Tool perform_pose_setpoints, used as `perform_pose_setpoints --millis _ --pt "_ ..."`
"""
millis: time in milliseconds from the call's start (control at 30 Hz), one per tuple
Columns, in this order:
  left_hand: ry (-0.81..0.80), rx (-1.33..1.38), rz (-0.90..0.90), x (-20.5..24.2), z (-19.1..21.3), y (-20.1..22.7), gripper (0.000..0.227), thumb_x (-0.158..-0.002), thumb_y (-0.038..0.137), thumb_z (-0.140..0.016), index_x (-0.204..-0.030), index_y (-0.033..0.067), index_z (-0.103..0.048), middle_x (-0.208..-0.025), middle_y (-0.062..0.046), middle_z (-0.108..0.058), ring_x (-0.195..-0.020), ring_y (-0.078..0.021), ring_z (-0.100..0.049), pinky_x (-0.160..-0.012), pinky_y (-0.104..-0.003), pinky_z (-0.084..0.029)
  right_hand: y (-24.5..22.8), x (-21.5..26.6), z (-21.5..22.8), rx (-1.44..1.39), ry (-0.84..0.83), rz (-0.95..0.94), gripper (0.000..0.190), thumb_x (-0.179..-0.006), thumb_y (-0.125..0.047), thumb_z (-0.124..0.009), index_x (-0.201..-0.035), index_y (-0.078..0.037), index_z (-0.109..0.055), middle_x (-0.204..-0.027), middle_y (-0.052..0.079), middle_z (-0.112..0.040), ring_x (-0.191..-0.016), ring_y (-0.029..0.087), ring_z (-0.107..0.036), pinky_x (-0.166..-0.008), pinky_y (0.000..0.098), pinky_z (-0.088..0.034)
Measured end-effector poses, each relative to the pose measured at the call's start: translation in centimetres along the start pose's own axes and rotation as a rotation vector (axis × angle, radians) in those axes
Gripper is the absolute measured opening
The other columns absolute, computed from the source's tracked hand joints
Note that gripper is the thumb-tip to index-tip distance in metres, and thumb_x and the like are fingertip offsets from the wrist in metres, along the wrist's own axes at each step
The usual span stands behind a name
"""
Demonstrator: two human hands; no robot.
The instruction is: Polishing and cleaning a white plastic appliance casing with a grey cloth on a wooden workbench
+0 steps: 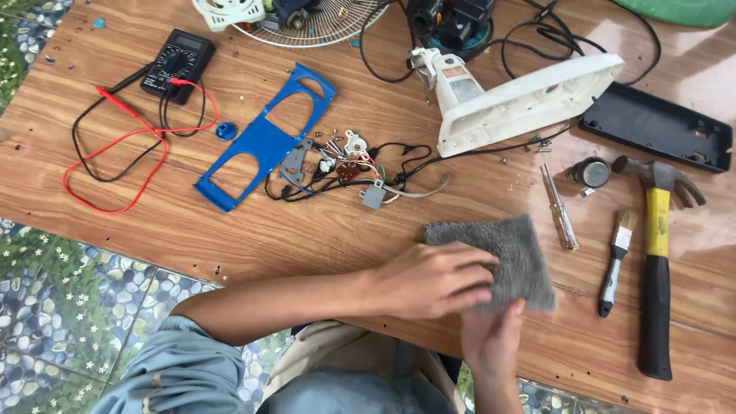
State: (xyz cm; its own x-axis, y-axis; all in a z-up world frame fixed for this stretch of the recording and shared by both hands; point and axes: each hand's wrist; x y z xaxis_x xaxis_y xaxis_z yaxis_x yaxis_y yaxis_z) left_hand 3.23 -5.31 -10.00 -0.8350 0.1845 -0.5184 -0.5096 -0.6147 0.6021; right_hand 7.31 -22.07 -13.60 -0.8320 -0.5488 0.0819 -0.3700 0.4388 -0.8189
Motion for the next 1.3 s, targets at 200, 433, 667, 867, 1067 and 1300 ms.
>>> perform_pose_setpoints --millis 200,433,667,867,1067,1300 --pt "-0.043 -0.423 0.014 -0.5 2.1 1.4 0.061 -0.108 0.050 -0.030 -0.157 0.0135 -0.038 -0.170 -0.013 -0.028 -0.157 -0.0336 -0.039 -0.127 -0.054 -0.034 -2.1 -0.9 -8.0 -0.127 0.317 -0.142 0.070 -0.098 -0.048 -0.029 -0.158 -0.012 -0.033 -0.163 0.011 -0.040 -0.153 0.026 -0.036 -0.123 0.0419 -0.030" --pt "-0.140 -0.104 0.046 -3.2 3.1 -1.9 0.075 -0.107 0.068 0.002 -0.166 0.0230 0.013 -0.176 -0.006 0.012 -0.165 -0.0292 0.002 -0.133 -0.068 -0.004 -4.8 -3.4 -5.8 -0.172 0.314 0.146 0.066 -0.099 -0.042 -0.044 -0.153 -0.005 -0.041 -0.159 0.010 -0.046 -0.151 0.025 -0.041 -0.128 0.0398 -0.029" --pt "0.161 -0.334 0.479 -9.0 12.5 -7.5 0.068 -0.104 0.056 -0.039 -0.150 0.0060 -0.039 -0.155 -0.017 -0.043 -0.142 -0.0357 -0.044 -0.118 -0.058 -0.034 -14.0 -12.2 -4.1 0.254 0.007 0.883 0.054 -0.108 -0.041 -0.054 -0.147 -0.005 -0.050 -0.149 0.015 -0.047 -0.148 0.035 -0.042 -0.131 0.0531 -0.036" --pt "0.230 -0.073 0.894 -11.0 11.4 -11.8 0.073 -0.091 0.069 -0.033 -0.083 0.0041 -0.065 -0.083 -0.016 -0.073 -0.083 -0.0331 -0.071 -0.074 -0.045 -0.053 -13.9 -22.8 1.0 -0.059 -0.267 1.036 0.037 -0.118 -0.021 -0.043 -0.144 0.005 -0.049 -0.148 0.029 -0.044 -0.144 0.047 -0.037 -0.126 0.0583 -0.026" --pt "0.192 0.026 1.069 -12.7 11.3 -13.6 0.083 -0.093 0.064 -0.043 -0.135 -0.0077 -0.035 -0.126 -0.025 -0.062 -0.110 -0.0374 -0.065 -0.081 -0.048 -0.053 -12.1 -23.7 -4.7 -0.314 0.301 0.817 0.097 -0.090 -0.029 -0.081 -0.161 0.003 -0.023 -0.172 0.020 -0.016 -0.162 0.034 -0.012 -0.133 0.0505 -0.014" --pt "0.167 0.160 1.080 -12.6 11.7 -10.9 0.117 -0.085 0.051 -0.065 -0.158 -0.0075 0.004 -0.134 -0.035 -0.055 -0.057 -0.0286 -0.074 -0.064 -0.040 -0.065 -9.0 -24.0 -6.5 0.319 0.301 0.476 0.074 -0.093 -0.052 -0.067 -0.144 -0.002 -0.051 -0.148 0.016 -0.053 -0.137 0.027 -0.050 -0.119 0.0434 -0.039"
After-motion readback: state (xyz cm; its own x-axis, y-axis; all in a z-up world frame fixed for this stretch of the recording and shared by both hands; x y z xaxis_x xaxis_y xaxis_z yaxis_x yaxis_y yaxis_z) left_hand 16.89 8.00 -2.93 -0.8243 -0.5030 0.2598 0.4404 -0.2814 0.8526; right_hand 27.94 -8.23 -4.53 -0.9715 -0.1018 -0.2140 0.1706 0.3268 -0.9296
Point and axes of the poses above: each hand's wrist, its own x-axis away from the middle knuckle, its own z-axis out of the back of the hand, y = z × x
